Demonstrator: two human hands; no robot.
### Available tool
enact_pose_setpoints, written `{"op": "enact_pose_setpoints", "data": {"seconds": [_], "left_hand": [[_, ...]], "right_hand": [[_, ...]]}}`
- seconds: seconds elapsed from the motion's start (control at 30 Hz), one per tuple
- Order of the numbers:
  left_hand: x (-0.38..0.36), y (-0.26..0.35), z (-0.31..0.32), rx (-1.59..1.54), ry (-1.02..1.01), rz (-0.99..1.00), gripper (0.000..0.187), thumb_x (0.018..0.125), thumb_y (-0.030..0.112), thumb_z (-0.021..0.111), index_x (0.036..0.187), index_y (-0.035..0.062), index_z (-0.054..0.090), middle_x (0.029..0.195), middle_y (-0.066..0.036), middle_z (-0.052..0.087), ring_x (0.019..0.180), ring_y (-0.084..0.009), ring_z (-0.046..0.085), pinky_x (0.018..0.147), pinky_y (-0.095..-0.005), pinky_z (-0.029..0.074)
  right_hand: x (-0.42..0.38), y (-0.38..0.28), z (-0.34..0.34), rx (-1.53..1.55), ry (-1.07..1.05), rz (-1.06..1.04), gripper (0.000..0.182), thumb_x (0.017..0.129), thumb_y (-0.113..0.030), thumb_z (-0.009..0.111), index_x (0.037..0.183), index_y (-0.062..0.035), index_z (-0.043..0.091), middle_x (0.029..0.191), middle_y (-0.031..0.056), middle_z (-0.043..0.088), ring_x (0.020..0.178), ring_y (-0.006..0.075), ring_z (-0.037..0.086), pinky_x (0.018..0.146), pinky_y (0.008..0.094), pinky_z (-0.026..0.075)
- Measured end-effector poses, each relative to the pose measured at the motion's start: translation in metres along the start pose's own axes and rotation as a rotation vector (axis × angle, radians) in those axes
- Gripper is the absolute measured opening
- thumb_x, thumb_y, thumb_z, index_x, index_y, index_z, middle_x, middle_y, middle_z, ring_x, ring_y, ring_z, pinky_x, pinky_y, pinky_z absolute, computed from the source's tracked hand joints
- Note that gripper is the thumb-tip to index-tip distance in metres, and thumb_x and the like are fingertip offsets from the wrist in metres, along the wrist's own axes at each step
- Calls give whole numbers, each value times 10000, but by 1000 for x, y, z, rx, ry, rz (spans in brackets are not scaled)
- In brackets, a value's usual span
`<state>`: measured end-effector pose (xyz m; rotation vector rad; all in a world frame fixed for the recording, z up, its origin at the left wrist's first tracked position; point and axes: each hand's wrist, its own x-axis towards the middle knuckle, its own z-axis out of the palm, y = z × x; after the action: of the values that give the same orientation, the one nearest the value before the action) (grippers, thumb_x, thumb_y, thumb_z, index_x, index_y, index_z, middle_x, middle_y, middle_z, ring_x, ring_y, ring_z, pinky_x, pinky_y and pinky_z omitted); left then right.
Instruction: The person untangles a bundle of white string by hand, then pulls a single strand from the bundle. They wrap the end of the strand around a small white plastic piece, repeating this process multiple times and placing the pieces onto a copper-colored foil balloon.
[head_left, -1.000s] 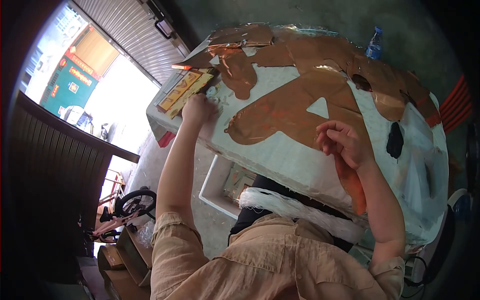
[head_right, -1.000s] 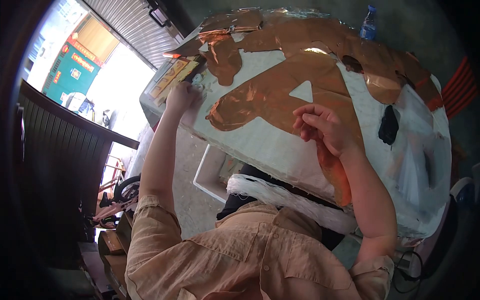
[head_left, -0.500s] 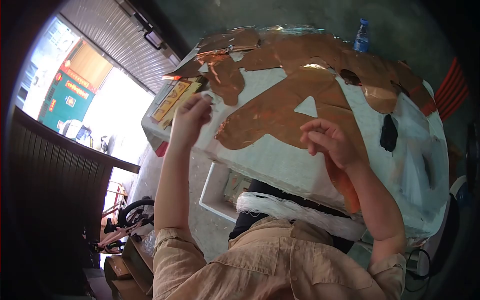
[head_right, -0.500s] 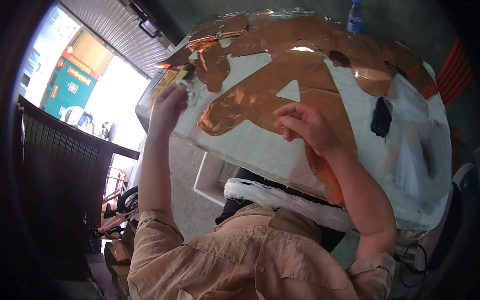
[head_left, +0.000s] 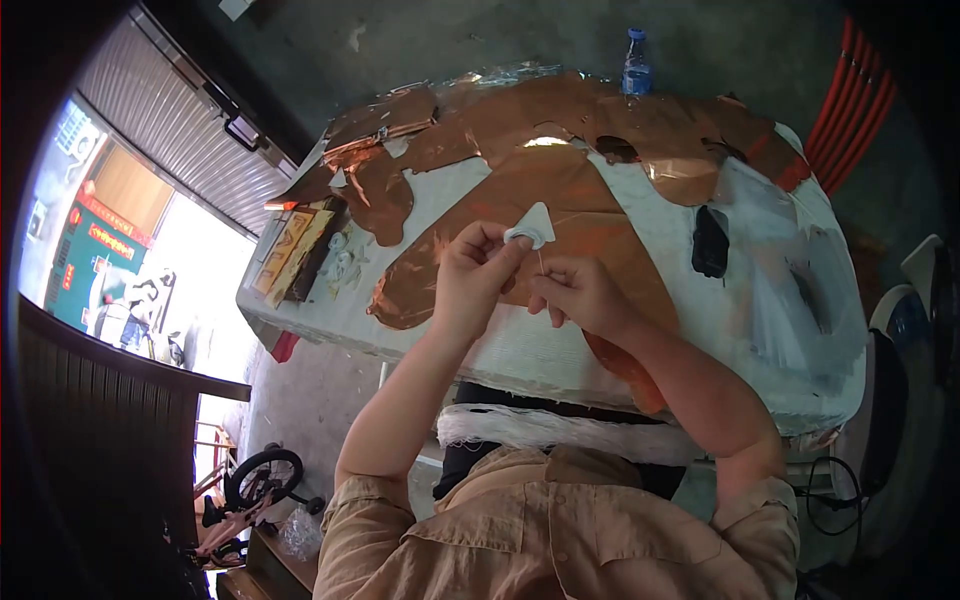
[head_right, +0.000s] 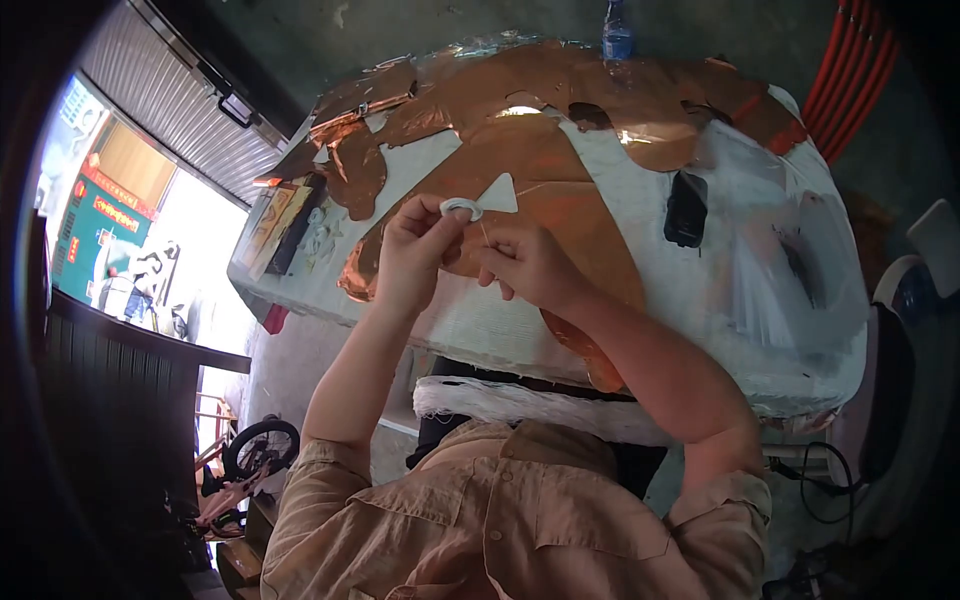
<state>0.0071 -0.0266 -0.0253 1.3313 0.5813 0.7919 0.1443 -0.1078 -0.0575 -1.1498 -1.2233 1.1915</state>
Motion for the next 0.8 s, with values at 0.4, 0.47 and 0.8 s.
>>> {"op": "enact_pose_setpoints", "data": {"seconds": [0.4, 0.47, 0.8], "left_hand": [[-1, -16, -19, 922, -136, 267, 98, 751, 33, 626, 832, -8, 590, 646, 1, 545, 566, -51, 483, 520, -205, 400], [-2, -15, -21, 877, -190, 120, 107, 756, 32, 627, 848, -8, 593, 655, 1, 555, 560, -55, 487, 518, -204, 401], [-4, -22, -14, -300, -270, -187, 109, 801, 42, 599, 890, 53, 536, 750, -12, 569, 593, -72, 493, 509, -204, 385]], "right_hand": [[-1, -14, -7, -942, 105, -471, 219, 796, -257, 565, 678, -73, 578, 575, 122, 557, 538, 297, 552, 499, 372, 435], [2, -16, -14, -846, 134, -490, 195, 812, -172, 577, 686, -23, 562, 567, 81, 550, 491, 219, 529, 461, 299, 399], [3, -20, -15, 38, -12, -113, 209, 869, -124, 510, 711, 5, 556, 618, -11, 533, 561, 45, 475, 507, 193, 378]]}}
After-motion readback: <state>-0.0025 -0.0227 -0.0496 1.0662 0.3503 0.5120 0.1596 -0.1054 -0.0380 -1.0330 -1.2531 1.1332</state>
